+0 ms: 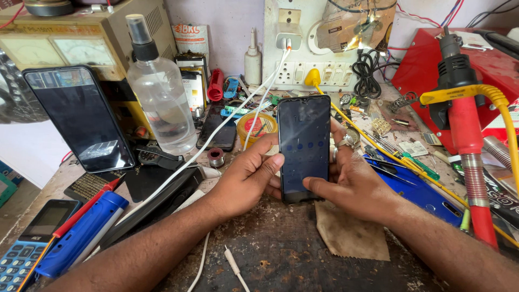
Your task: The person removes a smartphone battery from its packaging and inserts it into a disassembled smartphone. They then press the power button to turn the device on and swipe the screen to unlock it, confirming the phone is operational.
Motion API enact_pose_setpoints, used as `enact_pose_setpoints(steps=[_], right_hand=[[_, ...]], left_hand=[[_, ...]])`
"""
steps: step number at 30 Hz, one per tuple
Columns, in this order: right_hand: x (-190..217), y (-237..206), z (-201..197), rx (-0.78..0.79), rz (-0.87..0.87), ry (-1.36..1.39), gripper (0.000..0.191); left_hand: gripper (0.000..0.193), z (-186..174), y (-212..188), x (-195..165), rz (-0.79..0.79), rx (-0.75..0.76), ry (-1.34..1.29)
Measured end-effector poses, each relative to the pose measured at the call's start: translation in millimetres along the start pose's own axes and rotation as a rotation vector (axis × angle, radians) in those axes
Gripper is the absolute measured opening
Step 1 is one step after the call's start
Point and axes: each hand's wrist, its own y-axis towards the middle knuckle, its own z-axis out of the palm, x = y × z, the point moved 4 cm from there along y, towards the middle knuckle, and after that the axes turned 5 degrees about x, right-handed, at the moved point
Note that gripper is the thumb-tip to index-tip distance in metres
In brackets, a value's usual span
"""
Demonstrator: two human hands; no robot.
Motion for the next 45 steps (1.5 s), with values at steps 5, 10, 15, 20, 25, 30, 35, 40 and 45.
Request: enact_pose_setpoints(steps=[5,10,15,20,25,30,35,40,45], right_hand=[[7.8,-1.8,0.2,0.121,-0.169,0.119,0.118],[5.3,0.4,-2.0,0.15,-0.184,0.107,0.118],[-1.7,1.1,-2.8,0.157,-0.118,0.115,0.116],[1.1,1.4,-0.6,0.177,-0.163,0.089,0.118],[5.4,-0.6,0.3,0.171,-0.077,0.054,0.124],[10.6,0.0,1.3,0.166,-0.037,-0.001,0.127],[10.7,-1.2,0.8,0.167,-0.015,0.008,0.127],[9.5,-1.2,0.2,0.184,-0.027,0.022,0.125],[7.4,-0.4,-0.6,0.196,-0.044,0.006,0.126]], left_hand=[[0.036,-4.1,-0.4,11.9,-0.003,-0.012,-0.067],[0.038,-8.4,-0.3,17.2,-0.031,-0.024,-0.114],[0.038,-9.5,0.6,16.2,-0.015,-0.038,-0.117],[0.038,-12.2,0.9,15.6,0.017,-0.062,-0.143],[0.039,-11.4,1.0,15.7,0.015,-0.048,-0.138],[0.041,-10.6,0.2,14.4,0.009,-0.051,-0.092],[0.042,-10.7,0.5,15.3,0.002,-0.051,-0.107],[0.041,-12.0,1.0,18.2,-0.013,-0.063,-0.095],[0.042,-12.4,1.6,19.6,-0.016,-0.058,-0.105]])
